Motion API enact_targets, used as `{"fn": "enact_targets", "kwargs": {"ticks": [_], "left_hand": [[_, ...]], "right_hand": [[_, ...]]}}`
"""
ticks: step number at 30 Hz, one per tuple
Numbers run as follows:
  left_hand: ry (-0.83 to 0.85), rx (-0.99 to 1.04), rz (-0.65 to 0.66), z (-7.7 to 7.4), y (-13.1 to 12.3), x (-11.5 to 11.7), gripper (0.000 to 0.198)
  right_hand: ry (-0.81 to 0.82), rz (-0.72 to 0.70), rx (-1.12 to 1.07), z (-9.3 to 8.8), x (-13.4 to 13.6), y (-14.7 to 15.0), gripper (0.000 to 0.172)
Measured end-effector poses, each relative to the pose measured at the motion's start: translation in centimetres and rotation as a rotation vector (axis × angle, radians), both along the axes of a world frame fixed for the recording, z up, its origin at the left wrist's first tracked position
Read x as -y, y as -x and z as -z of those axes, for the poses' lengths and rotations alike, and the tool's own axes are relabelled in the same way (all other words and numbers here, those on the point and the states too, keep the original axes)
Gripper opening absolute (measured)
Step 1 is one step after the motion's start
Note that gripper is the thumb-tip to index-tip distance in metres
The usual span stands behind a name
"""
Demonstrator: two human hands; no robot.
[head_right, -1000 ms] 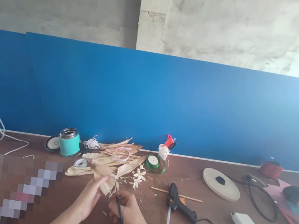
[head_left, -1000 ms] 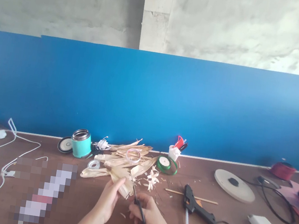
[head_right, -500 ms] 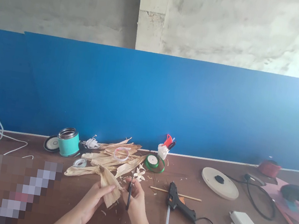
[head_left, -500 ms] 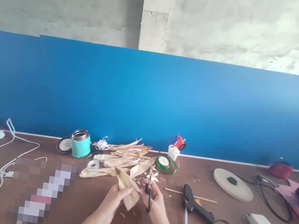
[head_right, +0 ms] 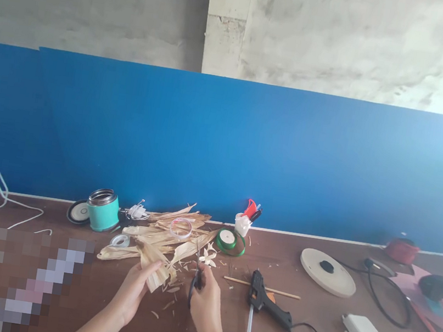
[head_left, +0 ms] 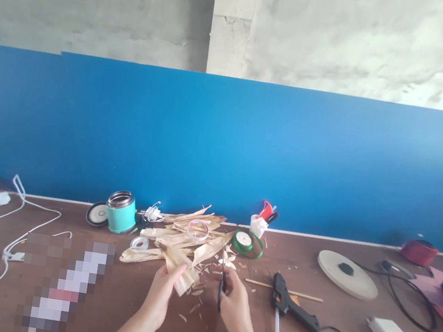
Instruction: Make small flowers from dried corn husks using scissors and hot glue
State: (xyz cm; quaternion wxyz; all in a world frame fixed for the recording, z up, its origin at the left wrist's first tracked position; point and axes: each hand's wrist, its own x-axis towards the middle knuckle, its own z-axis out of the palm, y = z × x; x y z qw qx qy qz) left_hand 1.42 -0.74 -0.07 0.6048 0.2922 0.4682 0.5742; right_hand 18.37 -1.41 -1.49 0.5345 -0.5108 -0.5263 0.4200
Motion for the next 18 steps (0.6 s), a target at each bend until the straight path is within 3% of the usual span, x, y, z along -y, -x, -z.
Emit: {"fn": "enact_targets", "kwargs": {"ticks": [10,18], "left_hand": [[-0.025,-0.092,0.101,-1.3,-1.6,1.8,0.033],[-0.013,-0.089,0.131,-1.3,-2.0,2.1,0.033]], "right_hand": [[0.038,-0.147,-0.269,-1.1,0.9,1.7,0.041],[0.095,-0.103,-0.349,-2.1,1.1,1.7,0.040]]}}
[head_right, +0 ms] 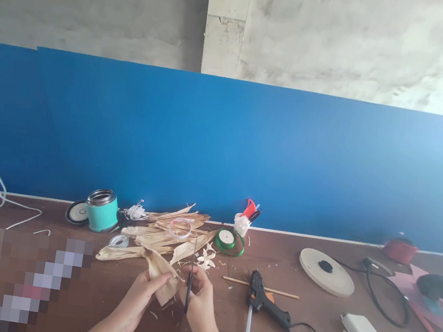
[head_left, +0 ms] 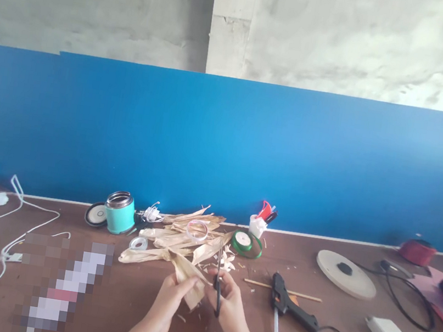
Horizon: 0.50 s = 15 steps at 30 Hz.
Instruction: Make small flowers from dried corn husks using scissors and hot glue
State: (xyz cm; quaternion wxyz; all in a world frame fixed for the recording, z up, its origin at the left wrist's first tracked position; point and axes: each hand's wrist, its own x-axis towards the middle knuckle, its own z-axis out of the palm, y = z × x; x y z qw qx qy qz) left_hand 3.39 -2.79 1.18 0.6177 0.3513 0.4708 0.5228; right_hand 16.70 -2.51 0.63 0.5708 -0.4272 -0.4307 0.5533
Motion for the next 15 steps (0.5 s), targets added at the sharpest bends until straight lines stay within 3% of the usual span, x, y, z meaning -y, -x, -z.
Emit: {"fn": "enact_targets", "kwargs": {"ticks": [4,10,15], "left_hand": [[0.018,0.068,0.012,0.2,0.3,-0.4,0.035],[-0.053,0.054,-0.241,0.5,1.9,-1.7,0.032],[-0.075,0.051,-0.288,0.9,2.7,-2.4,0.037]], "right_hand": [[0.047,-0.034,-0.022,0.1,0.2,0.1,0.040],[0.160,-0.310,0.196,0.6,0.5,-0.1,0.043],[0.185,-0.443,0.339,0.4,0.9,0.2,0.040]]}}
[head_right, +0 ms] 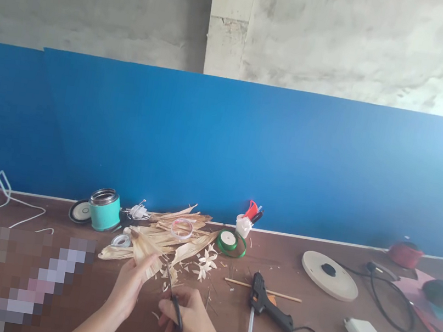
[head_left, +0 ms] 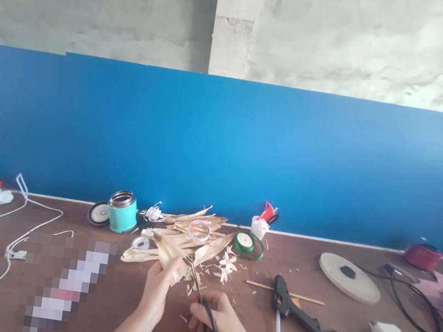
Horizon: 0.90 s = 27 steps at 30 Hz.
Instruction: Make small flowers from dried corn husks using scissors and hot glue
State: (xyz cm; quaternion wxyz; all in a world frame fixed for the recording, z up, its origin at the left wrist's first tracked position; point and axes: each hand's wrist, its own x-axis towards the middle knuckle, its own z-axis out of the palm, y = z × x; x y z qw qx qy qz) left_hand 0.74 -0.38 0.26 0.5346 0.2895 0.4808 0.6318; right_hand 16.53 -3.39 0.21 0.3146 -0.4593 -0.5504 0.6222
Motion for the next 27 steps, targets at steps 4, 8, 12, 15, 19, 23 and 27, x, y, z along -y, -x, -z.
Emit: {"fn": "enact_targets", "kwargs": {"ticks": [4,8,12,15,19,23,27], "left_hand": [[0.020,-0.020,0.045,0.0,-0.5,0.4,0.035],[0.043,-0.016,0.085,-0.5,-1.2,1.0,0.030],[0.031,-0.008,0.097,-0.8,-1.5,1.3,0.030],[0.023,-0.010,0.093,-0.8,-1.5,1.4,0.030],[0.026,-0.010,0.104,-0.9,-1.6,1.5,0.028],[0.026,0.005,0.120,-1.4,-1.7,1.7,0.029],[0.026,0.011,0.118,-1.5,-1.8,1.7,0.029]], "right_hand": [[-0.006,-0.001,0.027,-0.3,0.2,0.3,0.035],[-0.004,0.025,0.018,-0.2,0.3,0.3,0.033],[-0.018,0.013,0.024,0.3,0.1,0.2,0.030],[-0.029,0.009,0.018,0.7,-0.1,0.2,0.031],[-0.042,0.015,0.033,1.0,-0.2,0.1,0.032],[-0.035,0.030,0.060,0.7,-0.1,0.1,0.030],[-0.027,0.044,0.064,0.1,0.1,0.2,0.029]]}}
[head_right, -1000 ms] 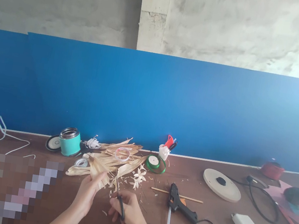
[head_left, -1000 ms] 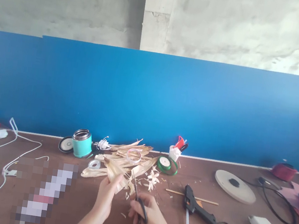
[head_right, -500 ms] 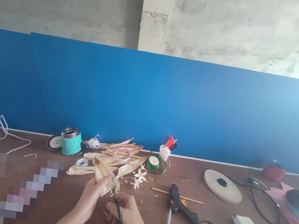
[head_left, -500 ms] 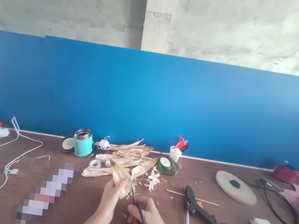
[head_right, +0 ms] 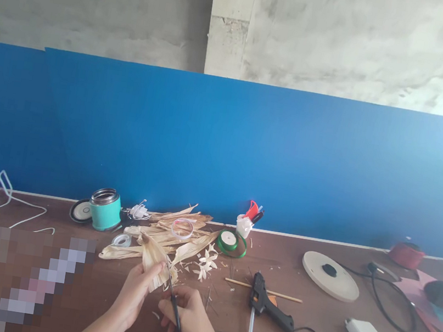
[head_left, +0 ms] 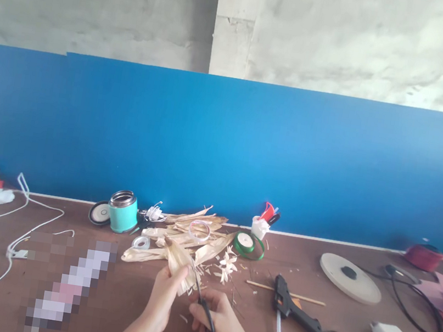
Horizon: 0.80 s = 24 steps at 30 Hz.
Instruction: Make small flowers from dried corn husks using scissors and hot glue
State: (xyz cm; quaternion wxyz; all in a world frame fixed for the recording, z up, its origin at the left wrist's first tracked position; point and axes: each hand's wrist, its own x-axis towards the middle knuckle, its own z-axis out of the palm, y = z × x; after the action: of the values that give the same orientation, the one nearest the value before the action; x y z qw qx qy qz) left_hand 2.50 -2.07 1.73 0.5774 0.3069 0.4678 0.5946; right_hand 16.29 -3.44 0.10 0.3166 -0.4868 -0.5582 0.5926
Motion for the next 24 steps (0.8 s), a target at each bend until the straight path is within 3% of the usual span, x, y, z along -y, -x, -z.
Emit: {"fn": "enact_targets", "kwargs": {"ticks": [14,19,24], "left_hand": [[-0.026,-0.060,0.037,-0.1,0.4,-0.1,0.034],[-0.047,-0.193,0.021,-0.2,0.6,-0.1,0.027],[-0.081,-0.222,0.095,-0.3,0.4,0.0,0.017]], "right_hand": [[-0.006,0.104,-0.040,0.8,-0.2,0.1,0.022],[0.000,0.127,-0.043,0.3,-0.1,0.1,0.022],[0.008,0.139,-0.051,0.4,-0.1,0.1,0.025]]}}
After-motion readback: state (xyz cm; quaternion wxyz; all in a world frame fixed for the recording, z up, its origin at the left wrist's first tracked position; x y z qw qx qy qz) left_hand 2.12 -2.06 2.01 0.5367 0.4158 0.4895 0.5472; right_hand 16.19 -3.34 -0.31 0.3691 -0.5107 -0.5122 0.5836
